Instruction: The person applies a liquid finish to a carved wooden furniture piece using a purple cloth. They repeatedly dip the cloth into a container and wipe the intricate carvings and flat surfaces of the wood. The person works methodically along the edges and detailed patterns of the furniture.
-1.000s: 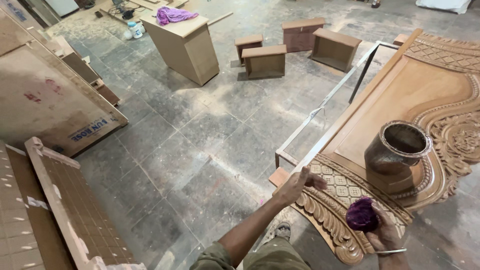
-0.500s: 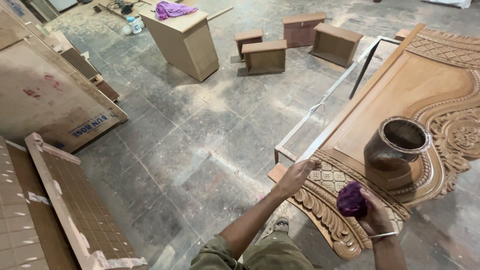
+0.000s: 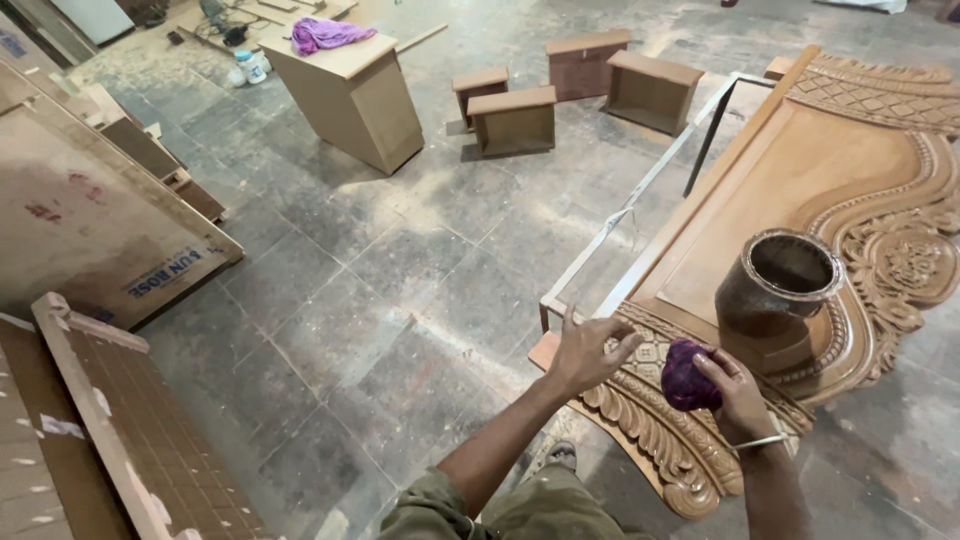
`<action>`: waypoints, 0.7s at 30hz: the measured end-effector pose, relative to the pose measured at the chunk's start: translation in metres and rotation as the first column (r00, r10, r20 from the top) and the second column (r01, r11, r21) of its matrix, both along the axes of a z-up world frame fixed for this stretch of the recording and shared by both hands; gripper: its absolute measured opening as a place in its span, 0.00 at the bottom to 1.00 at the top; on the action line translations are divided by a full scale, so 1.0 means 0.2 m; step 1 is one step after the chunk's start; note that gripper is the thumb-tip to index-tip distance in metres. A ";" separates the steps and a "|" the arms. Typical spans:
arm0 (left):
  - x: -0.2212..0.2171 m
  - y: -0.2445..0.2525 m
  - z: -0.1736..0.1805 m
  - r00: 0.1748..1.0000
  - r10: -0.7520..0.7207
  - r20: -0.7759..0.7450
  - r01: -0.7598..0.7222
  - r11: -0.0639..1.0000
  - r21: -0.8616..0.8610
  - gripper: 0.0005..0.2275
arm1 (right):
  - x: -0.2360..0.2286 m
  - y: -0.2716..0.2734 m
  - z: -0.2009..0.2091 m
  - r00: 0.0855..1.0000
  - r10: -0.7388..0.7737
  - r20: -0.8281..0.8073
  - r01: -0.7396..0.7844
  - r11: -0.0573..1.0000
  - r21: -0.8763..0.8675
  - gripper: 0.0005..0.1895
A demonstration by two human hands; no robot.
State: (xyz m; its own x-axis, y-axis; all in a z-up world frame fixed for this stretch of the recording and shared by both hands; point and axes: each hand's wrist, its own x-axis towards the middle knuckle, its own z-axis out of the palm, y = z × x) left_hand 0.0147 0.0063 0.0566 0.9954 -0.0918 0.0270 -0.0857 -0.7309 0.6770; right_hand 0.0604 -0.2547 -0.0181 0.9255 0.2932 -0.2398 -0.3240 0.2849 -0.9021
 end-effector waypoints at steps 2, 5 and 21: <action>0.02 -0.01 -0.03 0.999 -0.023 -0.045 0.023 1.000 0.013 0.20 | 0.04 0.00 0.00 0.998 0.005 0.055 -0.003 1.000 -0.025 0.14; 0.09 -0.06 -0.12 0.830 -0.083 0.551 0.030 0.994 0.105 0.22 | 0.08 -0.02 -0.08 0.999 -0.038 0.011 0.038 0.999 0.020 0.15; 0.16 -0.19 -0.42 0.973 -0.170 0.158 0.189 0.976 -0.112 0.14 | -0.02 -0.29 -0.60 0.947 -0.262 -0.186 0.253 0.965 -0.074 0.21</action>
State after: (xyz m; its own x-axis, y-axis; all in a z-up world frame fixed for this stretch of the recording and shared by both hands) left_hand 0.0465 -0.0308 -0.0271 0.9473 -0.2551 0.1939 -0.3128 -0.6043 0.7328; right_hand 0.0560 -0.3131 -0.1389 0.9029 0.0348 -0.4285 -0.4140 0.3391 -0.8448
